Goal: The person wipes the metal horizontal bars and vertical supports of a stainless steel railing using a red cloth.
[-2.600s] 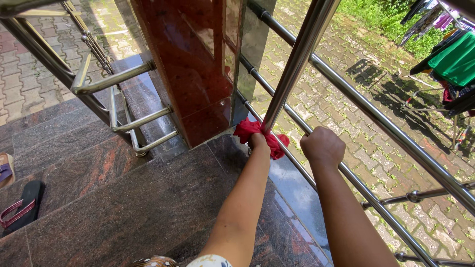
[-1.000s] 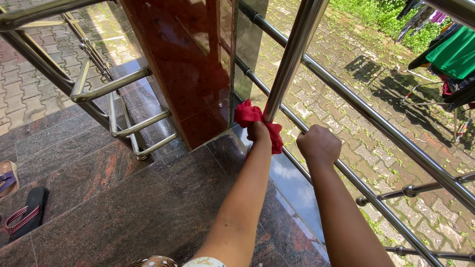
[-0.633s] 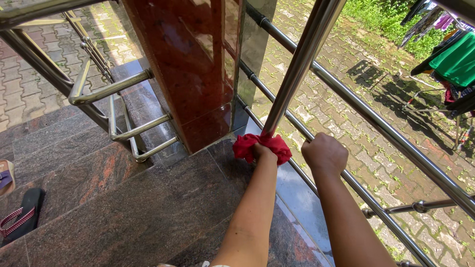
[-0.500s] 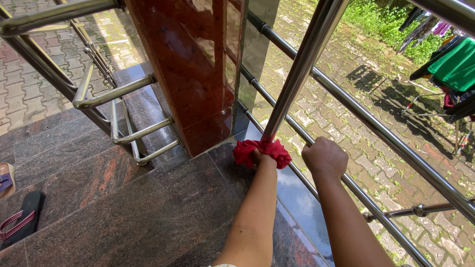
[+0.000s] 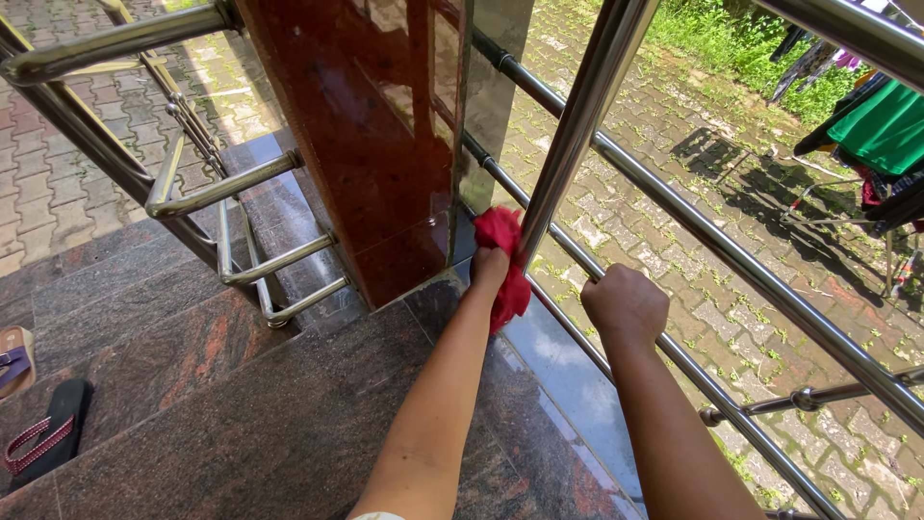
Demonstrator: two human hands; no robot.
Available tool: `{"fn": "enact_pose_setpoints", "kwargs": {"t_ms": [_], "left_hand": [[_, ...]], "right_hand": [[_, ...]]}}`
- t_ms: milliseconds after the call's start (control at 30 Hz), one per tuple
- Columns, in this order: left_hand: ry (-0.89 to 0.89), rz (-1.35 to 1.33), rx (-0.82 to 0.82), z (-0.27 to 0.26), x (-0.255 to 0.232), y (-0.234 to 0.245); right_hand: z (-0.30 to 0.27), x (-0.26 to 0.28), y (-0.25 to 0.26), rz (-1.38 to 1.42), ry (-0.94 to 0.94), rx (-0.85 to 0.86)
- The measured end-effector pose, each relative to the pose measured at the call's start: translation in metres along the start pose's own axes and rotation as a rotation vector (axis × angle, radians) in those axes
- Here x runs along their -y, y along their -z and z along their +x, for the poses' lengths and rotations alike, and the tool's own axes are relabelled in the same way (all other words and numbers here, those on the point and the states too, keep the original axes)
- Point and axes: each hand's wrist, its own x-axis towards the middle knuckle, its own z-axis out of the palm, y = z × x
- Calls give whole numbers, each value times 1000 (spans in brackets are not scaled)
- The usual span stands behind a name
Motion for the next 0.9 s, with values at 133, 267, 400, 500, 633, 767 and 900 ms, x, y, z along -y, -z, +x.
{"fn": "enact_pose_setpoints", "kwargs": {"t_ms": [133,267,400,500,633,767,900], "left_hand": [[54,-151,577,-15,-56,7],[163,46,901,-9,-93,-2],[234,234,955,6,-102,-8],[167,86,892,14,-99,-8],[-42,-323,659,9,-68,-13],[-299,-528,173,-35,-14,-29],[-681,7,-287,-74,-7,-48]], "right_hand": [[0,1,1,6,-22,59],[0,1,-3,7,-9,21],[3,2,-4,4,-11,14],[4,5,2,-10,-28,55],[5,6,5,-26,-34,70],[-3,0,-1,-25,-26,63],[2,5,5,-17,-22,27]]}}
